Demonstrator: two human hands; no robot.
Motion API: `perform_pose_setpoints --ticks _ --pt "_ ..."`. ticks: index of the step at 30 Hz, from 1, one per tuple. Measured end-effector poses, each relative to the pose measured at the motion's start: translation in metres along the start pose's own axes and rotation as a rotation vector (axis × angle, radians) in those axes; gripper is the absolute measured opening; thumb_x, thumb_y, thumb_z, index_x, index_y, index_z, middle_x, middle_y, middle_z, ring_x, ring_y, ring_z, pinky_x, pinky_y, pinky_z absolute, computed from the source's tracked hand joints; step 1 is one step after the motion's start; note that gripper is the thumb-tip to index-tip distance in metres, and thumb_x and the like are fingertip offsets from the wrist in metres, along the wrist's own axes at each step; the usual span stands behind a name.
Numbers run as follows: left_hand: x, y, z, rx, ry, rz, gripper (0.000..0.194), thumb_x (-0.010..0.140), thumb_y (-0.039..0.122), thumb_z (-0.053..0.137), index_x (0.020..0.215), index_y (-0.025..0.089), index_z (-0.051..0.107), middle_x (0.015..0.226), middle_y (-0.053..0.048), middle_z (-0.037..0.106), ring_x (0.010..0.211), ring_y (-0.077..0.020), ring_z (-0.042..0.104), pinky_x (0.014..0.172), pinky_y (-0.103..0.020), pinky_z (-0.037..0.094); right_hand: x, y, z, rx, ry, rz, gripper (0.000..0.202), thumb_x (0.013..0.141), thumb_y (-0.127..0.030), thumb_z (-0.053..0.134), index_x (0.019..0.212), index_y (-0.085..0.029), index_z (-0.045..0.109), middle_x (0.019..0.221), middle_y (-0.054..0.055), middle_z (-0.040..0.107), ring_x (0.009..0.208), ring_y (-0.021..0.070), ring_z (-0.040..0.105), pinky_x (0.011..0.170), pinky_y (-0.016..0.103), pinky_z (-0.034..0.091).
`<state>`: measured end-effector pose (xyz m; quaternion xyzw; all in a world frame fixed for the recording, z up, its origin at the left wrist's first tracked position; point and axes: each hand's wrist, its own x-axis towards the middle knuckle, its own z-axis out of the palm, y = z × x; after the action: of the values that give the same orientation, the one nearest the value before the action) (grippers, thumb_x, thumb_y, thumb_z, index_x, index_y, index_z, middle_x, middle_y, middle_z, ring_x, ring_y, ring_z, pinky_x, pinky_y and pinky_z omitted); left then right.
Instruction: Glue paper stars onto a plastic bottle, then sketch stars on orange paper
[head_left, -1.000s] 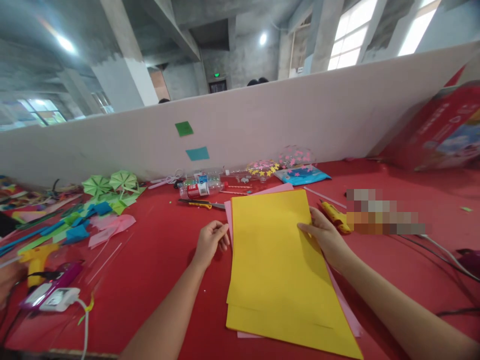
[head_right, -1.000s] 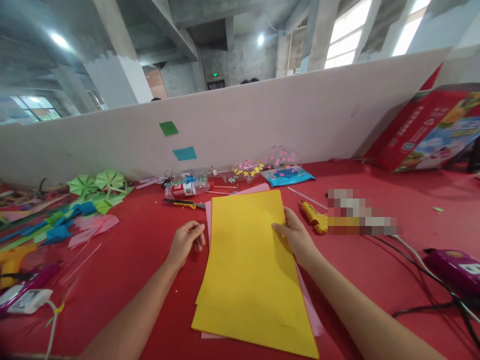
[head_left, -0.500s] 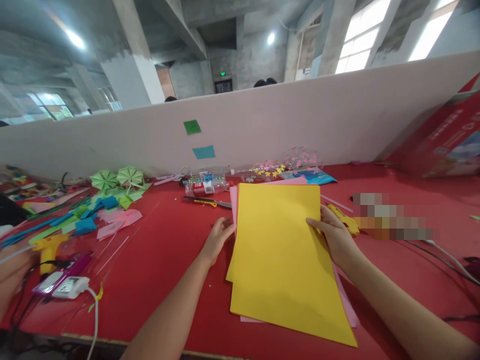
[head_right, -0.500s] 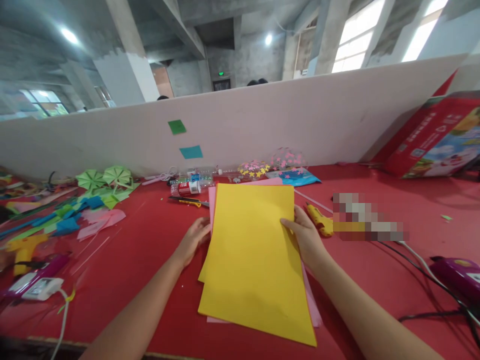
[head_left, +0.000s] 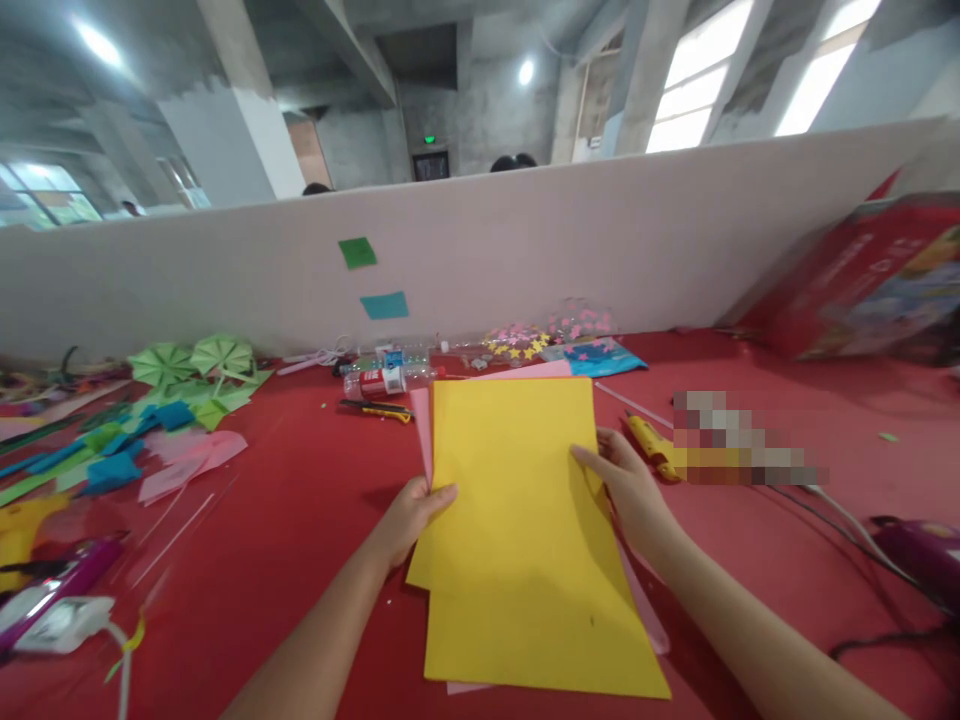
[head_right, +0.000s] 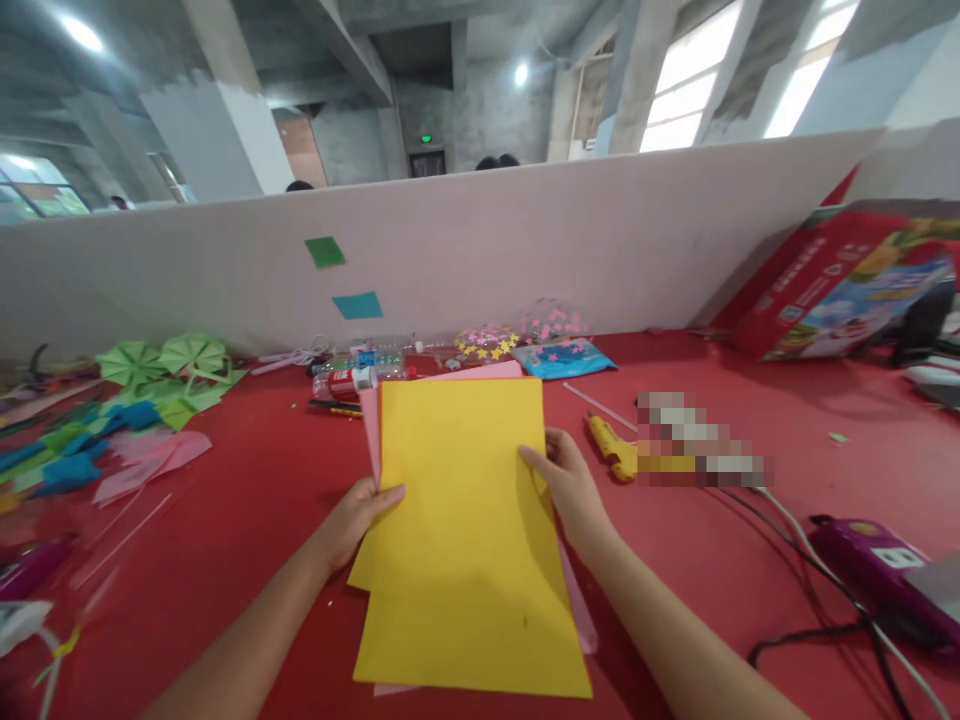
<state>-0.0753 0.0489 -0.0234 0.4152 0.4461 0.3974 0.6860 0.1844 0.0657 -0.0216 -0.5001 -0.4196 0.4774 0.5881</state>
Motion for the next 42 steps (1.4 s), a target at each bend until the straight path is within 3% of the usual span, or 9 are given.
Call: perform_pose_setpoints --ticks 4,7,13,16,22,27,31,38,42 --pt "0.001 0.001 -0.001 -0.012 0.01 -0.022 0.036 0.066 0.035 0.081 0.091 0.012 0.071 0.081 -0.01 0.077 0.064 -0.0244 0.072 0.061 -0.031 0.054 0.005 0.006 -0.005 -0.149 0.047 -0.053 0.037 0.063 -0.05 0.072 0.074 -0.022 0.05 0.071 0.001 0.062 0.065 0.02 0.06 0.057 0.03 0.046" --pt "0.001 0.001 -0.002 -0.024 0.015 -0.033 0.039 0.065 0.032 0.082 0.096 0.013 0.07 0.085 -0.01 0.078 0.069 -0.026 0.073 0.063 -0.032 0.055 0.005 0.008 -0.007 -0.246 0.089 -0.097 0.035 0.068 -0.051 0.067 0.068 -0.022 0.047 0.059 -0.004 0.047 0.054 0.0136 0.045 0.051 0.026 0.033" --pt "0.001 0.0 -0.004 -0.051 0.041 -0.053 0.035 0.068 0.03 0.08 0.098 0.013 0.069 0.084 -0.01 0.078 0.071 -0.0277 0.074 0.062 -0.034 0.056 0.0 -0.001 -0.011 -0.382 0.085 -0.19 0.037 0.074 -0.051 0.06 0.06 -0.021 0.043 0.055 -0.005 0.034 0.053 0.0113 0.031 0.052 0.026 0.022" --pt "0.0 0.0 -0.004 -0.071 0.016 -0.066 0.037 0.067 0.026 0.08 0.1 0.015 0.068 0.09 -0.01 0.078 0.08 -0.0298 0.074 0.068 -0.036 0.057 0.0 -0.005 -0.014 -0.396 0.076 -0.203 0.039 0.077 -0.052 0.057 0.059 -0.021 0.041 0.056 -0.005 0.033 0.054 0.0118 0.032 0.053 0.027 0.023" --pt "0.001 -0.003 -0.006 -0.152 -0.014 -0.112 0.047 0.063 0.016 0.08 0.107 0.018 0.065 0.098 -0.008 0.077 0.095 -0.032 0.071 0.079 -0.039 0.056 0.007 -0.001 -0.018 -0.347 0.045 -0.153 0.038 0.08 -0.055 0.051 0.069 -0.019 0.052 0.064 -0.001 0.046 0.059 0.0138 0.041 0.055 0.026 0.033" --pt "0.0 -0.001 -0.01 -0.106 0.017 -0.11 0.058 0.064 0.018 0.08 0.119 0.018 0.06 0.099 -0.009 0.077 0.09 -0.0326 0.072 0.073 -0.039 0.057 0.008 0.005 -0.017 -0.362 0.095 -0.126 0.042 0.073 -0.054 0.061 0.06 -0.022 0.038 0.055 -0.006 0.03 0.051 0.0103 0.029 0.048 0.025 0.023" --pt "0.0 0.008 -0.013 -0.033 0.035 -0.118 0.056 0.067 0.025 0.081 0.118 0.014 0.061 0.094 -0.012 0.077 0.08 -0.0332 0.074 0.067 -0.04 0.058 0.005 0.0 -0.018 -0.349 0.106 -0.141 0.048 0.078 -0.058 0.055 0.058 -0.023 0.03 0.055 -0.006 0.025 0.05 0.01 0.026 0.047 0.026 0.02" --pt "0.002 0.01 -0.011 -0.029 0.097 -0.003 0.048 0.066 0.025 0.08 0.11 0.013 0.066 0.096 -0.012 0.077 0.088 -0.0322 0.073 0.074 -0.039 0.059 0.008 0.004 -0.014 -0.294 0.011 -0.121 0.039 0.073 -0.059 0.059 0.069 -0.022 0.046 0.061 -0.003 0.05 0.053 0.0136 0.046 0.05 0.026 0.036" --pt "0.001 0.01 -0.008 -0.036 0.115 0.044 0.044 0.065 0.021 0.079 0.106 0.013 0.066 0.096 -0.013 0.077 0.087 -0.0327 0.073 0.073 -0.04 0.059 0.014 0.009 -0.02 -0.356 0.063 -0.162 0.041 0.078 -0.054 0.061 0.061 -0.02 0.044 0.052 -0.006 0.04 0.049 0.0112 0.042 0.048 0.025 0.035"
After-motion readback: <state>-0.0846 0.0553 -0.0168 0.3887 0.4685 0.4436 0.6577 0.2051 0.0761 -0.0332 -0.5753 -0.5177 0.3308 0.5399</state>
